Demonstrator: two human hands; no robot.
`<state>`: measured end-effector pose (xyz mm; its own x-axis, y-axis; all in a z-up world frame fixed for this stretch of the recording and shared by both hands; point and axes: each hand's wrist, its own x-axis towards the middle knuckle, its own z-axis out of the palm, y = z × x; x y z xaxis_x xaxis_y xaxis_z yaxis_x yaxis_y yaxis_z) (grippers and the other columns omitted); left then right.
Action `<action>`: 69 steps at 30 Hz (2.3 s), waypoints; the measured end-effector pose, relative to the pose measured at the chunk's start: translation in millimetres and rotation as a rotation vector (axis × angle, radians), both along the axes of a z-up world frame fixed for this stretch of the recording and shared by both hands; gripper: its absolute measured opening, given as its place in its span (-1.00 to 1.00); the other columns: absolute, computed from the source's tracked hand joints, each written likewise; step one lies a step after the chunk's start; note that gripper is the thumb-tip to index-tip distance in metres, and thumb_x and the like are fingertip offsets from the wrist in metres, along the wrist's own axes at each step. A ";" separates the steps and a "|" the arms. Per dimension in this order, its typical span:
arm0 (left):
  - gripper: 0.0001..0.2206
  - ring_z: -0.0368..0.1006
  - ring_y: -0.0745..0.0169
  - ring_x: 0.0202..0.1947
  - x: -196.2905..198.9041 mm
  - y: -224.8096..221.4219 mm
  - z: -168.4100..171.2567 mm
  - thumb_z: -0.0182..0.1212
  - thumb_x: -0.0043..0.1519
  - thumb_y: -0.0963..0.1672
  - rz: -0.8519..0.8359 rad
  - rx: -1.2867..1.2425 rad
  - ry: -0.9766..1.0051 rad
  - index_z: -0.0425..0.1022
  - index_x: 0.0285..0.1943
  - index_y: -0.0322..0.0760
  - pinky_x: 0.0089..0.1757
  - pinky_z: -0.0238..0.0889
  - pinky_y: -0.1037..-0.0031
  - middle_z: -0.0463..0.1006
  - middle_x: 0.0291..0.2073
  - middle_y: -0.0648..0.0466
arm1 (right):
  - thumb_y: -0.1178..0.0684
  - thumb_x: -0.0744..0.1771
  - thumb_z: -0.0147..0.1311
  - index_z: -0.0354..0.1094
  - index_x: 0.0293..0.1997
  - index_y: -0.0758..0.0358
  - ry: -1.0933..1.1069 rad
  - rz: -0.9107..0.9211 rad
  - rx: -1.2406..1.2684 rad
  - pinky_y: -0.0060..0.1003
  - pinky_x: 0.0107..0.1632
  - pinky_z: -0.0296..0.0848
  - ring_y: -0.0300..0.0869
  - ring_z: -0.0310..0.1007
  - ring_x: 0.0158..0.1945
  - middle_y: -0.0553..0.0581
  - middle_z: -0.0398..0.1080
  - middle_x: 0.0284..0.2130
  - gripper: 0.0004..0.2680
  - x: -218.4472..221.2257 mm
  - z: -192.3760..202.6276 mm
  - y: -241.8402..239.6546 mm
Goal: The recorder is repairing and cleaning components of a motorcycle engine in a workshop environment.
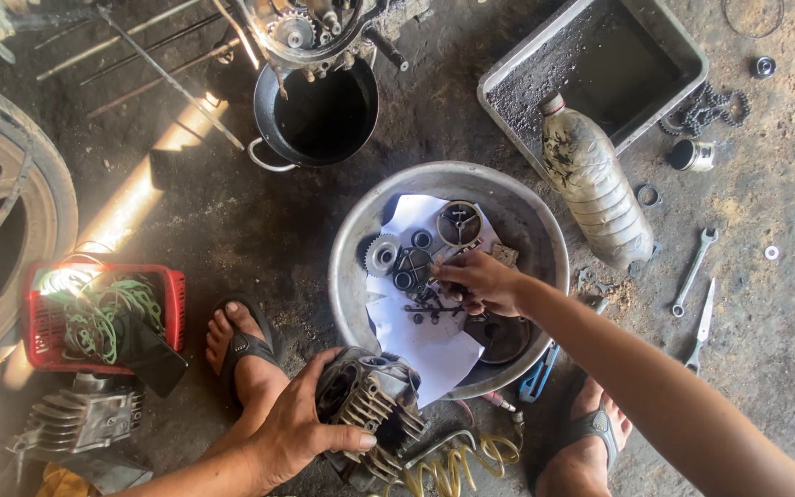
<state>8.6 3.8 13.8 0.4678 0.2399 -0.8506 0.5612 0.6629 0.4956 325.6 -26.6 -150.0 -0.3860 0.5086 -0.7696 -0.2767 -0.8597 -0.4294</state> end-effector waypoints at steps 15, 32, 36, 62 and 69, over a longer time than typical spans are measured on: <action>0.12 0.47 0.06 0.14 -5.6 -3.6 -13.0 0.45 -0.35 0.05 -0.031 -0.017 0.024 -0.02 0.47 -0.33 0.14 0.36 0.30 0.50 0.09 -0.13 | 0.00 0.36 0.07 0.54 0.11 -0.02 -0.451 0.025 0.063 -0.47 -0.53 0.29 -0.42 0.22 -0.54 -0.14 0.46 -0.46 -0.78 -9.6 8.3 5.1; 0.10 0.46 0.11 0.17 -7.2 -4.3 -14.0 0.47 -0.33 0.04 -0.065 0.027 0.037 0.00 0.47 -0.33 0.17 0.30 0.35 0.53 0.13 -0.10 | 0.08 0.34 0.07 0.52 0.12 -0.04 -0.855 0.434 0.355 -0.20 -0.04 0.60 -0.09 0.60 -0.18 0.19 0.59 -0.11 -0.76 26.5 -34.2 -2.0; 0.12 0.47 0.10 0.14 -4.4 -2.2 -8.7 0.44 -0.33 0.06 -0.066 -0.032 0.037 0.01 0.52 -0.28 0.16 0.34 0.33 0.52 0.09 -0.11 | 0.06 0.34 0.09 0.52 0.12 0.03 -0.898 0.379 0.542 -0.24 -0.09 0.59 -0.16 0.60 -0.22 0.17 0.59 -0.15 -0.76 38.7 -37.5 5.2; 0.08 0.46 0.11 0.13 -8.0 -4.2 -14.8 0.44 -0.34 0.08 -0.103 0.032 0.031 0.04 0.44 -0.33 0.17 0.30 0.35 0.52 0.08 -0.10 | -0.15 0.42 -0.06 0.46 0.02 0.25 -0.991 0.888 0.361 -0.18 -0.29 0.64 -0.09 0.60 -0.39 0.22 0.56 -0.38 -0.72 52.2 -36.6 -10.1; 0.10 0.46 0.11 0.15 -7.3 -2.0 -12.3 0.43 -0.32 0.08 -0.096 -0.011 0.035 -0.01 0.46 -0.33 0.17 0.30 0.35 0.51 0.10 -0.11 | -0.06 0.39 -0.09 0.53 0.08 0.00 -0.831 0.727 0.376 -0.15 -0.37 0.59 -0.03 0.54 -0.45 0.14 0.60 -0.39 -0.75 39.7 -35.2 -13.8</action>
<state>1.3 1.8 1.5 0.4581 0.1862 -0.8692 0.6394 0.6102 0.4677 365.2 -40.4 -185.3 -0.1280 0.6244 -0.7706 0.7153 -0.4801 -0.5078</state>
